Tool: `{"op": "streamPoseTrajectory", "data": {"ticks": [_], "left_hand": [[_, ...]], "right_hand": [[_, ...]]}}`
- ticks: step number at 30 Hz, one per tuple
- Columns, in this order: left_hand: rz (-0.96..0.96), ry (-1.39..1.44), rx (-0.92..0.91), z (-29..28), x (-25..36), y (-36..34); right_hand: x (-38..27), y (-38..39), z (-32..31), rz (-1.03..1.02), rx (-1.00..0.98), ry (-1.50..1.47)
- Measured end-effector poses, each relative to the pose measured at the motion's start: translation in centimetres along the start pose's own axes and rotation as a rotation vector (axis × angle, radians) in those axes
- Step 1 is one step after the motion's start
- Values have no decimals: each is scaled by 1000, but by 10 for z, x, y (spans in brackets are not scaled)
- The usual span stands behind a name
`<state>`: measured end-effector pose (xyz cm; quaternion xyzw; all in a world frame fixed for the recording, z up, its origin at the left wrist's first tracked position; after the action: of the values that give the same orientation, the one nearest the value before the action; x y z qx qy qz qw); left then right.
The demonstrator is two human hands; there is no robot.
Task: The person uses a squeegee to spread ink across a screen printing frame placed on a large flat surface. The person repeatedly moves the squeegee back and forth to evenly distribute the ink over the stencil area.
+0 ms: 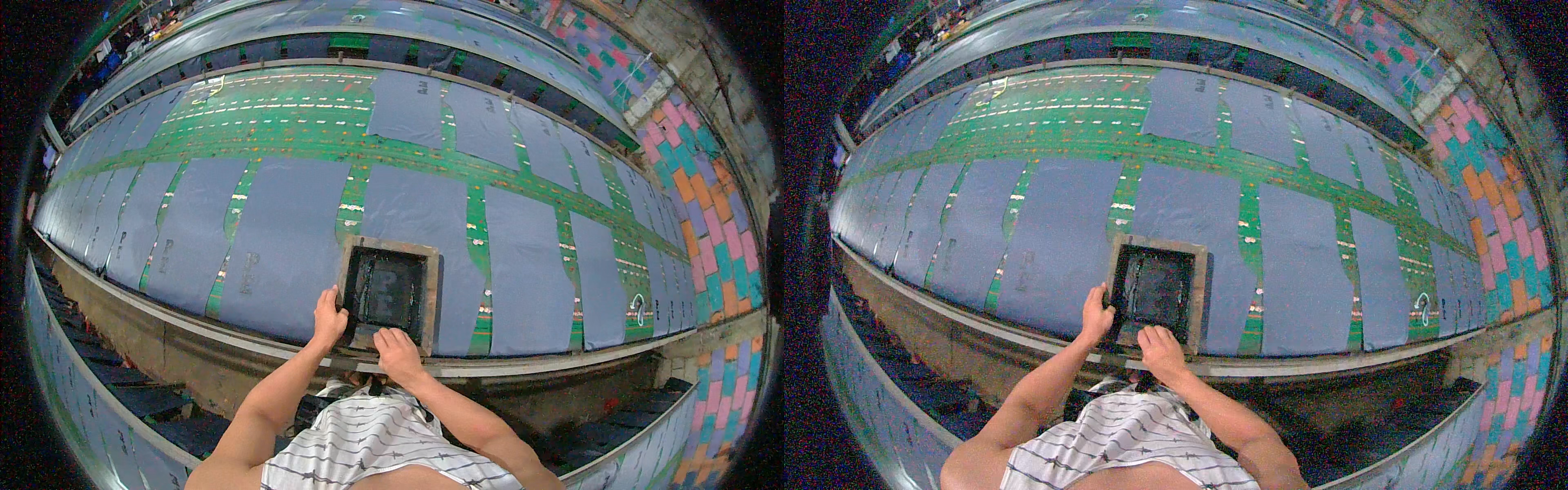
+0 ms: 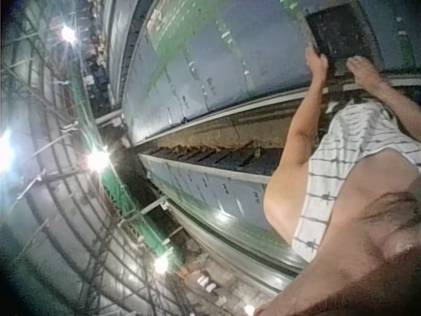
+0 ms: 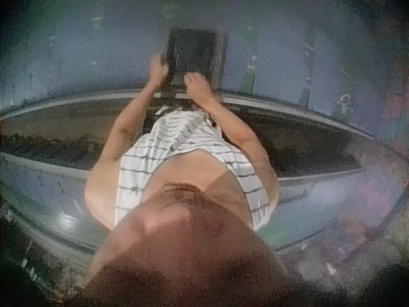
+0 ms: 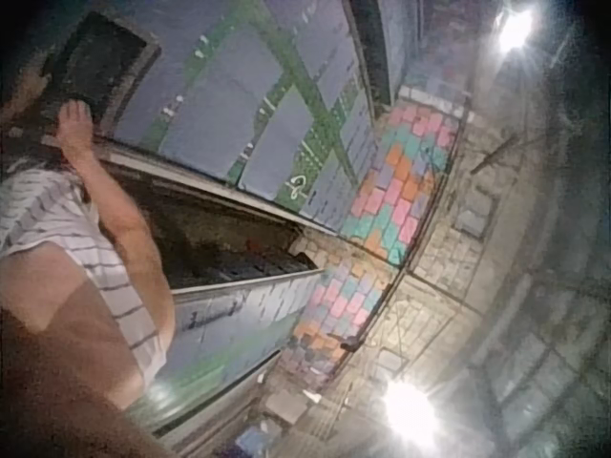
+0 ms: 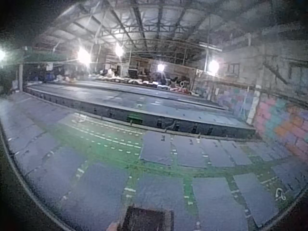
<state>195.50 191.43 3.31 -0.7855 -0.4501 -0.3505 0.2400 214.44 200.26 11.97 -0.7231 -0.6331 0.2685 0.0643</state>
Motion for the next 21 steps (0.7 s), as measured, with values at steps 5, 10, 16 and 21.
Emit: {"op": "streamPoseTrajectory", "data": {"ticks": [5, 10, 16, 21], "left_hand": [[38, 17, 1, -5, 7, 2], [56, 13, 16, -4, 2, 4], [44, 11, 21, -7, 13, 3], [14, 7, 21, -8, 11, 4]], "right_hand": [[18, -27, 24, 58, 22, 113], [53, -65, 37, 66, 39, 177], [110, -92, 31, 38, 57, 161], [128, -109, 9, -22, 61, 29]]}}
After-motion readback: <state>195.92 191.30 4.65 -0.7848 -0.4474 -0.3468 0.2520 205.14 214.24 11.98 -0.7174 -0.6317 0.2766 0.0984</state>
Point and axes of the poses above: each hand's wrist, its own y-axis away from the middle knuckle, its own z-axis out of the palm, x = y × z, the point moved 4 cm from there along -y, towards the middle knuckle, and after that the axes turned 8 degrees about x, right-handed, at the moved point
